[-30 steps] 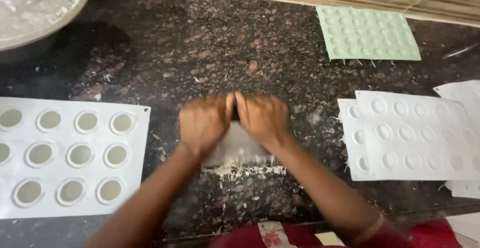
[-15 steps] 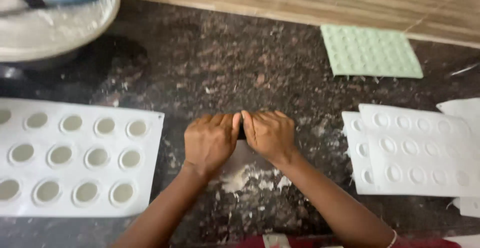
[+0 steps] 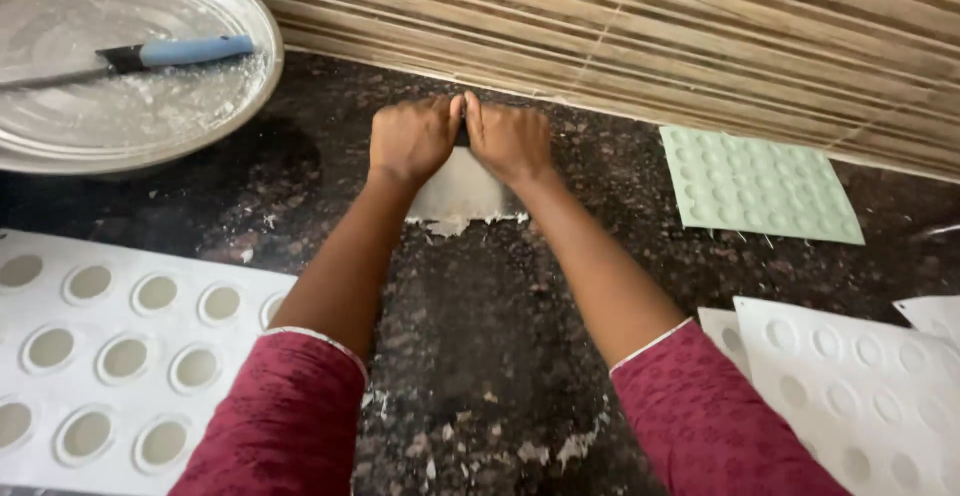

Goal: The recorder organizes silicone molds on a granite countertop and uses a metal scraper to clean residue from the surface.

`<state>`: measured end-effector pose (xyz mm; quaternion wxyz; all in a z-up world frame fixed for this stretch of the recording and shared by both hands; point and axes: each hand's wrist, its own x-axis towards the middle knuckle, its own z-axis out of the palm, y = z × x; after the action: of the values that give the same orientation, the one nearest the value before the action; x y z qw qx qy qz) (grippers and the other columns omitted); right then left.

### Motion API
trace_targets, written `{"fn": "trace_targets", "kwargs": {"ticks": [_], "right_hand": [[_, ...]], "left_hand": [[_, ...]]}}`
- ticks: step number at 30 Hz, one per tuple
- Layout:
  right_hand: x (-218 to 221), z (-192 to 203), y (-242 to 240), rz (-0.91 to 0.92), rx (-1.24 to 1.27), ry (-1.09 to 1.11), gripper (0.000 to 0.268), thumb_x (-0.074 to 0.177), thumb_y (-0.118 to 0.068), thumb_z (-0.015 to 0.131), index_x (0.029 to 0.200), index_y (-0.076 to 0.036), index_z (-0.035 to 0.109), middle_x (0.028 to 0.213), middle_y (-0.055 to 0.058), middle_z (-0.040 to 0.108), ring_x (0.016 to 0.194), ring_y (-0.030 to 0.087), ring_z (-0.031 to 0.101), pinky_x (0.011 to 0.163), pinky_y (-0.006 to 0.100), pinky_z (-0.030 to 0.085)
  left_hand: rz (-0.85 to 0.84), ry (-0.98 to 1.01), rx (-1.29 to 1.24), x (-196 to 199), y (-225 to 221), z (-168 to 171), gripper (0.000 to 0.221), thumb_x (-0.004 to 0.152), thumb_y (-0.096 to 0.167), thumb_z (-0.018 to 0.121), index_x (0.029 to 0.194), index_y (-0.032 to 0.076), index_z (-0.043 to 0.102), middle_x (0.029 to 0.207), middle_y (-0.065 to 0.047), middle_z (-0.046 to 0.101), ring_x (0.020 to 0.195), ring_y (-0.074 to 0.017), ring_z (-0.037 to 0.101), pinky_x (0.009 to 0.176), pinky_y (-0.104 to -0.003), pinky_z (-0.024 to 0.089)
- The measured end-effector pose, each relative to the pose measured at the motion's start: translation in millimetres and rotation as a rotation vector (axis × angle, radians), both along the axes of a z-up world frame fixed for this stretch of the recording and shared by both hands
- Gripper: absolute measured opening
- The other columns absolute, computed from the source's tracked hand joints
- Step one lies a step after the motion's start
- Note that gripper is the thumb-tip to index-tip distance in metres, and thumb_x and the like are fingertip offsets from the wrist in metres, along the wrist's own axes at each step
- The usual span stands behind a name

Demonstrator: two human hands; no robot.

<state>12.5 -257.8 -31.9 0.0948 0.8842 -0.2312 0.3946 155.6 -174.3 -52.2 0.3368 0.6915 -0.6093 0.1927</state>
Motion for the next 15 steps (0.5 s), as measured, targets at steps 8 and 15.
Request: {"fn": "trace_targets", "kwargs": {"ticks": [8,15], "right_hand": [[-40,-20,44,-0.090,0.219,0.089,0.056,0.107,-0.036,0.052,0.062,-0.007,0.069,0.058,0.018,0.064,0.048,0.038,0.062,0.050,0.052,0.050],[-158,1,183,-0.153,0.279,0.159,0.046,0.106,-0.028,0.054,0.069,-0.006,0.070,0.066,0.019,0.068,0.055,0.037,0.065,0.054,0.050,0.051]], "left_hand": [[0.050,0.036,0.142,-41,35,-16,0.048,0.109,0.040,0.049,0.075,0.013,0.072,0.077,-0.013,0.074,0.061,-0.0311,0.070,0.054,-0.044,0.054],[-0.066,0.116,0.106,-158,165,-5,0.041,0.104,0.034,0.058,0.071,0.012,0.066,0.071,-0.009,0.069,0.060,-0.0277,0.066,0.055,-0.042,0.052]]}}
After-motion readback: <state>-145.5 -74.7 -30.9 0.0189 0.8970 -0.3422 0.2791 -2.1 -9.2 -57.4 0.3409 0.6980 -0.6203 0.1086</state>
